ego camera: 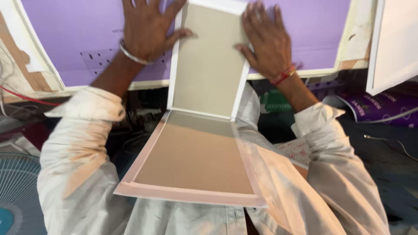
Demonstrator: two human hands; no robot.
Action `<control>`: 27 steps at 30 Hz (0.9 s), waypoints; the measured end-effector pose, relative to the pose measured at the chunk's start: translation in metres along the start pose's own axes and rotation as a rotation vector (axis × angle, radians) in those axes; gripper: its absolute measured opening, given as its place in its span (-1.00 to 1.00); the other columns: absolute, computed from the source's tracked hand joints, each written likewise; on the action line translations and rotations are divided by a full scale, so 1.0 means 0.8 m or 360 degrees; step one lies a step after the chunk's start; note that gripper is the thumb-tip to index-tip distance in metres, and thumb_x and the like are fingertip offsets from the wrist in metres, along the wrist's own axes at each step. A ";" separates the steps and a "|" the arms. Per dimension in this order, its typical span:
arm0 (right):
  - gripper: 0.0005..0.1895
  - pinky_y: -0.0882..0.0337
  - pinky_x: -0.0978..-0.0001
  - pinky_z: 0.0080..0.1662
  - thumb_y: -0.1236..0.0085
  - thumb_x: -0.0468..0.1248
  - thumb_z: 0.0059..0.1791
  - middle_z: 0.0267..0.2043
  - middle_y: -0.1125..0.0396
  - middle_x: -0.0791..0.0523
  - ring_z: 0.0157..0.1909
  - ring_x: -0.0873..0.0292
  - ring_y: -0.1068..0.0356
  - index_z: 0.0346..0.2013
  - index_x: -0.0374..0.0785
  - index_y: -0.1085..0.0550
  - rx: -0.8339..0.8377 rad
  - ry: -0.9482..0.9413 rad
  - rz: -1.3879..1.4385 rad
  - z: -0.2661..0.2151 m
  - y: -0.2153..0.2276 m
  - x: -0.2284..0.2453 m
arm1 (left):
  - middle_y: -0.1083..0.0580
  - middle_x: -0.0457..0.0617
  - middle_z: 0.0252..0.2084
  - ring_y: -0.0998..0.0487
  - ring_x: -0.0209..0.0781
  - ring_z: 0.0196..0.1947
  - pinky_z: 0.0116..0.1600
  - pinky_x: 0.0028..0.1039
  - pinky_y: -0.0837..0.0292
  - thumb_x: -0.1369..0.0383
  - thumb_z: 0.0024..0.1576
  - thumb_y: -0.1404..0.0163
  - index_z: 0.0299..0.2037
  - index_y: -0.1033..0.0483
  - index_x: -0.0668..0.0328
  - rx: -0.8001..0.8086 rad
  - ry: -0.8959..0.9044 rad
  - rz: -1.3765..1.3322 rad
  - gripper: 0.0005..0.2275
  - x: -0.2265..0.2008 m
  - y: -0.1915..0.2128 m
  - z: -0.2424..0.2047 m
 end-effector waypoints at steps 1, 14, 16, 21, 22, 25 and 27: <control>-0.26 0.02 -0.20 0.49 -0.16 0.10 0.21 0.51 -0.15 -0.15 0.57 -0.18 -0.05 0.43 -0.46 -0.32 0.0026 0.0003 0.0053 0.000 -0.002 0.002 | -0.55 0.03 0.05 -0.57 0.00 -0.04 -0.07 -0.05 -0.41 -0.29 0.26 0.18 0.24 -0.38 -0.06 0.0060 0.0042 -0.0037 -0.41 -0.002 0.003 0.004; -0.30 0.19 -0.24 0.51 -0.05 0.04 0.22 0.54 -0.14 -0.08 0.60 -0.05 -0.02 0.48 -0.41 -0.26 0.0060 -0.0072 0.0168 -0.024 -0.004 -0.008 | 0.07 0.14 0.60 0.23 0.13 0.58 0.41 0.44 0.57 -0.37 0.18 0.23 0.54 0.14 0.21 0.1108 0.0736 -0.0704 -0.07 -0.042 -0.067 0.004; -0.32 0.19 -0.23 0.52 -0.04 0.03 0.21 0.53 -0.16 -0.07 0.59 -0.05 -0.04 0.47 -0.39 -0.27 0.0058 -0.0102 0.0208 -0.027 -0.004 -0.007 | 0.03 0.18 0.59 0.22 0.18 0.55 0.37 0.47 0.57 -0.29 0.22 0.18 0.54 0.02 0.23 0.0945 0.0778 -0.0765 -0.14 -0.003 -0.063 -0.041; -0.33 0.20 -0.14 0.56 -0.04 0.08 0.20 0.54 -0.14 -0.03 0.61 0.00 0.00 0.45 -0.31 -0.29 0.0018 -0.0202 0.0343 -0.036 -0.009 0.003 | -0.55 0.07 0.10 -0.50 0.05 -0.08 -0.04 -0.17 -0.41 0.67 0.12 0.03 0.29 -0.58 0.10 0.0361 0.0555 -0.0575 -0.49 -0.002 0.043 -0.141; -0.32 0.21 -0.12 0.55 -0.04 0.08 0.21 0.55 -0.13 -0.03 0.62 0.00 0.03 0.46 -0.31 -0.28 0.0000 -0.0190 0.0305 -0.048 -0.009 0.010 | -0.50 0.16 0.08 -0.52 0.08 -0.10 -0.09 -0.14 -0.44 0.62 0.12 0.02 0.26 -0.57 0.06 0.0475 0.0596 -0.0799 -0.53 -0.014 0.064 -0.167; -0.31 0.24 -0.09 0.54 -0.04 0.10 0.22 0.57 -0.10 -0.02 0.63 0.02 0.11 0.49 -0.30 -0.27 -0.0040 -0.0195 0.0178 -0.065 -0.017 0.025 | -0.31 0.15 0.13 -0.55 -0.10 -0.26 -0.13 -0.32 -0.47 0.37 -0.05 -0.22 0.11 -0.59 -0.02 0.0778 0.1239 -0.2001 -0.56 -0.060 0.082 -0.227; -0.31 0.27 -0.08 0.54 -0.04 0.12 0.22 0.58 -0.09 0.00 0.63 0.06 0.15 0.50 -0.26 -0.28 -0.0073 -0.0220 0.0103 -0.059 -0.024 0.030 | -0.44 0.18 0.06 -0.51 0.13 -0.08 0.01 -0.22 -0.44 0.29 -0.16 -0.27 0.04 -0.61 0.16 0.0670 0.0804 -0.1718 -0.52 -0.079 0.086 -0.233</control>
Point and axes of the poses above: each hand's wrist, its own z-axis towards the middle knuckle, its own y-axis out of the back of the hand, x = y × z, the point moved 4 cm from there along z, towards the middle knuckle
